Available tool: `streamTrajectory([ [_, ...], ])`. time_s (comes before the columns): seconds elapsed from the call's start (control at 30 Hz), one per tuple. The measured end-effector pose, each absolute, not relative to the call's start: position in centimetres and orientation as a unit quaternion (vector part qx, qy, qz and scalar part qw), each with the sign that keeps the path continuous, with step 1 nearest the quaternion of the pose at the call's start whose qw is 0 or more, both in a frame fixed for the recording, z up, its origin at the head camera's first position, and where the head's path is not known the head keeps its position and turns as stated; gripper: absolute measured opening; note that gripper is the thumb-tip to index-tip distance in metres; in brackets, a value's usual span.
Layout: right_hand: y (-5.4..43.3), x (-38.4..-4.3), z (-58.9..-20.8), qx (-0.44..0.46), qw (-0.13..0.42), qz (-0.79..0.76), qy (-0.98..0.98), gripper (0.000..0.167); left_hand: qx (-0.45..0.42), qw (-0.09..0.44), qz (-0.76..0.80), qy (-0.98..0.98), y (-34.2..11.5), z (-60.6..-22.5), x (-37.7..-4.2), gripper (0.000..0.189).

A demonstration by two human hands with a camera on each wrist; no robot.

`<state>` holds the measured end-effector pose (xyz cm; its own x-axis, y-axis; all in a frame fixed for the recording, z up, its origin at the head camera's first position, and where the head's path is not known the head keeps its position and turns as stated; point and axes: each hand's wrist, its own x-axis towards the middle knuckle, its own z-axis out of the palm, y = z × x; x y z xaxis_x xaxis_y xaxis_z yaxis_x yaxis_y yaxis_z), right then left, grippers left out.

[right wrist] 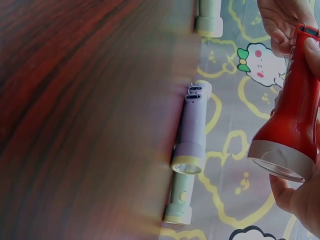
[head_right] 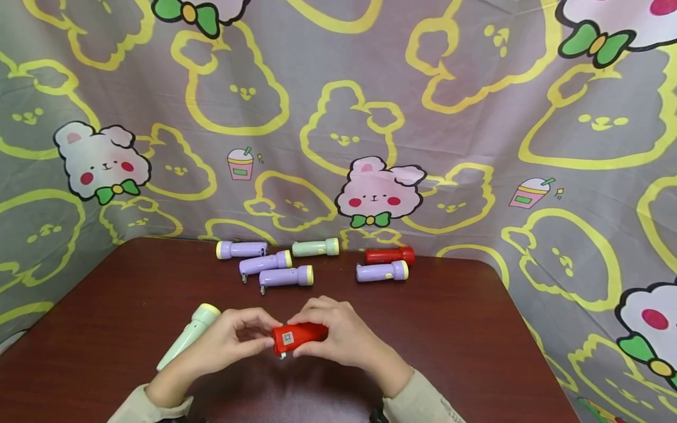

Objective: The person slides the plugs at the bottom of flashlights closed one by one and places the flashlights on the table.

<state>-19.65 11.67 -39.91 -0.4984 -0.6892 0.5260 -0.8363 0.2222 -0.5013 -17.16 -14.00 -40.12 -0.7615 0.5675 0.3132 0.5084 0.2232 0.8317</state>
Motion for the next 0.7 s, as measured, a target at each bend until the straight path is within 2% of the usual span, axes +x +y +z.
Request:
streamTrajectory([
  [0.37, 11.72, -19.54, -39.90, 0.484, 0.126, 0.349, -0.793, 0.042, 0.346, 0.029, 0.513, 0.785, -14.05, -39.84, -17.17, 0.014],
  [0.7, 11.59, -19.09, -39.93, 0.468, 0.103, 0.351, -0.805, 0.044, 0.341, 0.031, 0.505, 0.793, -14.18, -39.68, -16.94, 0.015],
])
